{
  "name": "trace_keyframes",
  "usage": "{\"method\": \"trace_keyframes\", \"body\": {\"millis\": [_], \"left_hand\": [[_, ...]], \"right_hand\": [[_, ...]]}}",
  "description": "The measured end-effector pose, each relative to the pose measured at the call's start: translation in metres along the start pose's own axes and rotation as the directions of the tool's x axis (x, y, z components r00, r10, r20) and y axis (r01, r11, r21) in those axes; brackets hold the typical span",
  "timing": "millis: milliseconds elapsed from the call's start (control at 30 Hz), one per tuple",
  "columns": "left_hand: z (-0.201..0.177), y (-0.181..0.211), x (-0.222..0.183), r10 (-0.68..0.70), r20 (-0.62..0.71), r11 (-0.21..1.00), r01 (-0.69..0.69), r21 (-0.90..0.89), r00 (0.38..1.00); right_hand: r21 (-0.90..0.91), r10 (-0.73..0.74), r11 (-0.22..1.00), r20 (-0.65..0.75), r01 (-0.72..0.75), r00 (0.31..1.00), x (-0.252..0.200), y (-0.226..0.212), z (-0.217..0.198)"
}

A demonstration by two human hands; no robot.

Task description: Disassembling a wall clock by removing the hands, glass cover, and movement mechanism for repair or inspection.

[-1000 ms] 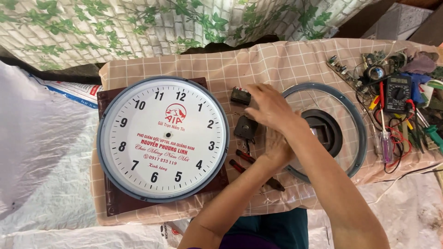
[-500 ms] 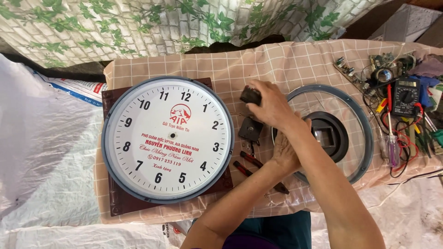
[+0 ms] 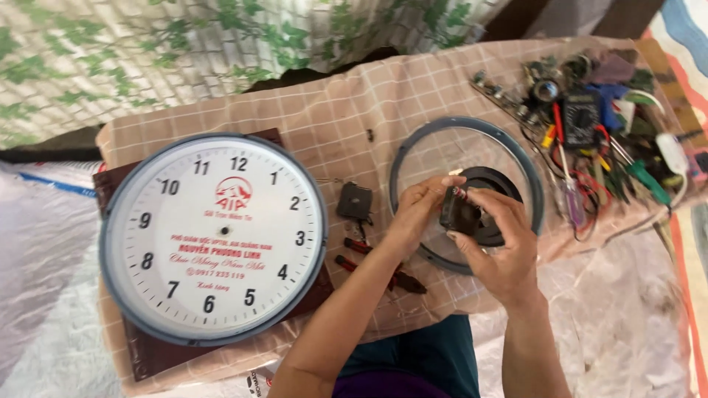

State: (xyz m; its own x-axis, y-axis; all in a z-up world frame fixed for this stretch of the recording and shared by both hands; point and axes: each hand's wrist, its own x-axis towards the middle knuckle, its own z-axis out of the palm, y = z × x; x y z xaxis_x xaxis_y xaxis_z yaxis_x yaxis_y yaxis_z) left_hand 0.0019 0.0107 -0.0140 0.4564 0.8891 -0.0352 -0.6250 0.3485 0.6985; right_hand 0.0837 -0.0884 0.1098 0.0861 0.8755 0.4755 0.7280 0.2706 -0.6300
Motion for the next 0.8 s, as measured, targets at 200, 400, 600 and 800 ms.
{"method": "trace_keyframes", "body": {"millis": [200,400,600,800], "left_hand": [[0.012,0.014,-0.010,-0.114,0.019,0.992,0.113,0.051,0.993],[0.012,0.013,-0.010,-0.225,0.149,0.965,0.241,-0.105,0.963],[0.012,0.013,-0.011,-0.200,0.223,0.966,0.230,-0.119,0.954],[0.013,0.016,-0.014,-0.241,0.230,0.954,0.274,-0.123,0.943]], "right_hand": [[-0.143,-0.106,0.986,-0.120,0.089,0.987,-0.017,0.020,0.001],[-0.205,-0.135,0.974,-0.189,0.096,0.973,-0.020,0.020,0.009],[-0.216,-0.105,0.975,-0.215,0.058,0.971,-0.027,0.021,0.008],[0.067,0.083,0.995,-0.265,-0.067,0.961,-0.040,0.035,0.007]]}}
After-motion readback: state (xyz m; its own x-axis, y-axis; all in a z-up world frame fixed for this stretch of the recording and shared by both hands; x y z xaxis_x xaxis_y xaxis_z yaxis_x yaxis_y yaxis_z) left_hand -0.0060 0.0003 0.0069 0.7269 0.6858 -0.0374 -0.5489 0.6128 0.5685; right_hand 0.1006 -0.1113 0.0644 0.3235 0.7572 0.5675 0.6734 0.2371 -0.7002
